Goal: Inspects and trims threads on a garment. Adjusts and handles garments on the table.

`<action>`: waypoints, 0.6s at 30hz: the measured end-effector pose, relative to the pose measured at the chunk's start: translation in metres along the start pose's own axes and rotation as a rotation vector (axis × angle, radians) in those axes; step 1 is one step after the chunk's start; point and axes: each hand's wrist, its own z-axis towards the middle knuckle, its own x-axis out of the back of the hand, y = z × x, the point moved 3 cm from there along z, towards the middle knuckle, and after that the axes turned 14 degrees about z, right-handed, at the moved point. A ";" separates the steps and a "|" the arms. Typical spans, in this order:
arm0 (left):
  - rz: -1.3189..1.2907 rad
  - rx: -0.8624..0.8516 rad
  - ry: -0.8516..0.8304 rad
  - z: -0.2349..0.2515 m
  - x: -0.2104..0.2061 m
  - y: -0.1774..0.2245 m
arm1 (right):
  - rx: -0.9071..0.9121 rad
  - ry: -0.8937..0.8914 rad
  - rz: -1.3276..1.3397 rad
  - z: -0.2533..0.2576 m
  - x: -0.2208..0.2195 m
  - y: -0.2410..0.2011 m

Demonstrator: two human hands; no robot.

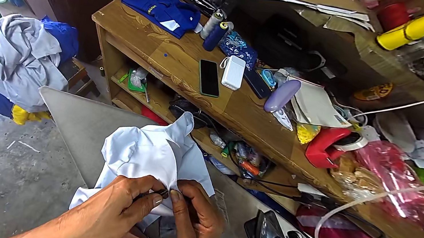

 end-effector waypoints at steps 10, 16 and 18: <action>-0.031 0.007 -0.032 0.004 0.003 -0.002 | 0.039 -0.013 -0.063 0.002 -0.001 -0.001; 0.067 -0.101 0.056 0.006 0.001 -0.004 | 0.009 -0.012 0.007 0.002 0.000 0.001; 0.097 -0.105 0.060 0.006 0.001 -0.005 | -0.020 0.008 0.055 0.002 0.000 0.002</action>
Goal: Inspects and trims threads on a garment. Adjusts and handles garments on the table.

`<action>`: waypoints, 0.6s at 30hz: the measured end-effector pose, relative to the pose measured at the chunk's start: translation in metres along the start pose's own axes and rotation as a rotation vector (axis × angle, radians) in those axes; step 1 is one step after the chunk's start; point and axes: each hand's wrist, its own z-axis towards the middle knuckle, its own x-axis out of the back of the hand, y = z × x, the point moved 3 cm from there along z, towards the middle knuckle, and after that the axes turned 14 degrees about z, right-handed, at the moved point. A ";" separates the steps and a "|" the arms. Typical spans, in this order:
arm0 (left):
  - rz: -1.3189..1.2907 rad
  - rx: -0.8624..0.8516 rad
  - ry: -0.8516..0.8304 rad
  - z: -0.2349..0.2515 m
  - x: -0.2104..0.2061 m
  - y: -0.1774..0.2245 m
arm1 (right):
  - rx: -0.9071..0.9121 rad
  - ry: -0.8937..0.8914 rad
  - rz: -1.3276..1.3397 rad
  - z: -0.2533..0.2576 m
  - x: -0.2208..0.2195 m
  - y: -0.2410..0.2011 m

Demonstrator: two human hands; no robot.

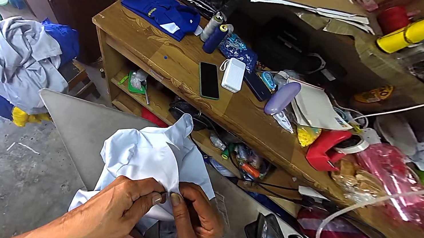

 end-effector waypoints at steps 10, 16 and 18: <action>-0.088 0.111 -0.112 -0.005 -0.001 -0.003 | -0.131 -0.081 -0.074 0.007 0.018 0.006; -0.127 0.179 -0.145 -0.009 -0.008 -0.012 | -0.285 -0.130 -0.020 0.005 0.021 0.022; -0.130 0.193 -0.149 -0.010 -0.008 -0.014 | -0.351 -0.181 -0.126 0.002 0.023 0.025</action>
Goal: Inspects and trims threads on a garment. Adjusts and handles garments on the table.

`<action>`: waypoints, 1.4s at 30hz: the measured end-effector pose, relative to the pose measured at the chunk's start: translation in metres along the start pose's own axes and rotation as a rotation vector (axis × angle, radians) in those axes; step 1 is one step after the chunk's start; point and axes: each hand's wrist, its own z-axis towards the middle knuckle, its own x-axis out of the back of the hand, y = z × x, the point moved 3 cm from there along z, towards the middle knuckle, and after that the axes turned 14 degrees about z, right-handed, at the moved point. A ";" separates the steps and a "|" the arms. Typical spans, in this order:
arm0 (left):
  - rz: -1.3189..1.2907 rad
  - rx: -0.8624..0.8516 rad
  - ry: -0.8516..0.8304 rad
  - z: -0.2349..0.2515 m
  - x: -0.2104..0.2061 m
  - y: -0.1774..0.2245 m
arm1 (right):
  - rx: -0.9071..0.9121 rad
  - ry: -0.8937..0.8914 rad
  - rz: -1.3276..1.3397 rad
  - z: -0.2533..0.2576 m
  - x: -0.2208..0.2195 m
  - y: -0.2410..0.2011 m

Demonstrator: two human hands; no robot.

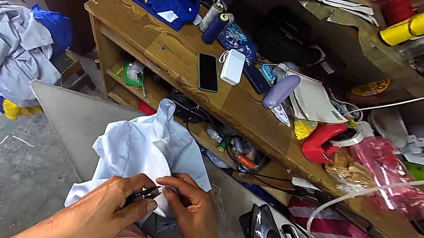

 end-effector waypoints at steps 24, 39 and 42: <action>0.329 -0.209 0.267 -0.008 0.016 0.031 | 0.316 0.082 0.095 -0.002 -0.019 -0.048; 0.240 -0.155 0.202 -0.009 0.016 0.029 | 0.337 0.085 0.079 -0.004 -0.022 -0.047; 0.228 -0.130 0.195 -0.009 0.016 0.030 | 0.344 0.084 0.052 -0.004 -0.023 -0.048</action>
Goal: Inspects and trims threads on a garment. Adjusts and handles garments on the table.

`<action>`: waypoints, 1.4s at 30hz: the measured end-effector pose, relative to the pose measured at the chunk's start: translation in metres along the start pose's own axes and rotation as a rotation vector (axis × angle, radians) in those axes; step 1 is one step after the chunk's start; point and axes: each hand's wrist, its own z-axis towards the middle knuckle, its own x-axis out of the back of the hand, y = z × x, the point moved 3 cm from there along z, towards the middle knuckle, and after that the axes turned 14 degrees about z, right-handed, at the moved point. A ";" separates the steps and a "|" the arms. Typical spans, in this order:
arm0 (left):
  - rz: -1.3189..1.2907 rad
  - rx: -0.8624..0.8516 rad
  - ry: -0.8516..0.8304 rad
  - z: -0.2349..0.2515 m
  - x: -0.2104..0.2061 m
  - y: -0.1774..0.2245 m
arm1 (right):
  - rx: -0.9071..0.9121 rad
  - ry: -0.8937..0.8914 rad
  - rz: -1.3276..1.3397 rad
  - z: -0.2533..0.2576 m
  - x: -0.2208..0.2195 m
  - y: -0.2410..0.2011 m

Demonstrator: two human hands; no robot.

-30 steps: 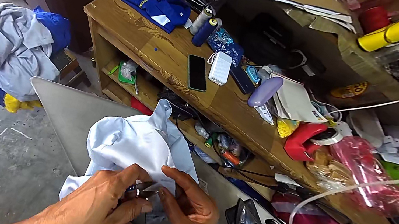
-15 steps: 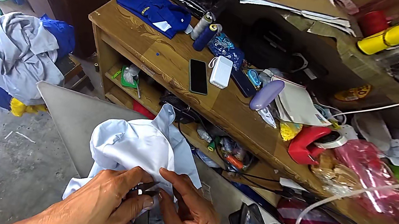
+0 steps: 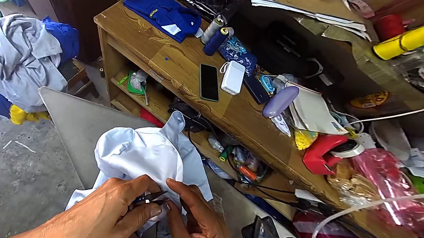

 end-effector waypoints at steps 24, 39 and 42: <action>-0.126 -0.036 -0.060 0.009 0.002 -0.011 | -0.076 -0.091 0.075 0.007 0.008 0.002; -0.019 0.065 -0.025 0.002 0.004 -0.011 | -0.026 -0.111 -0.139 0.007 -0.002 0.001; 0.029 0.071 0.001 0.001 0.002 -0.009 | -0.002 -0.111 -0.207 0.006 -0.005 -0.001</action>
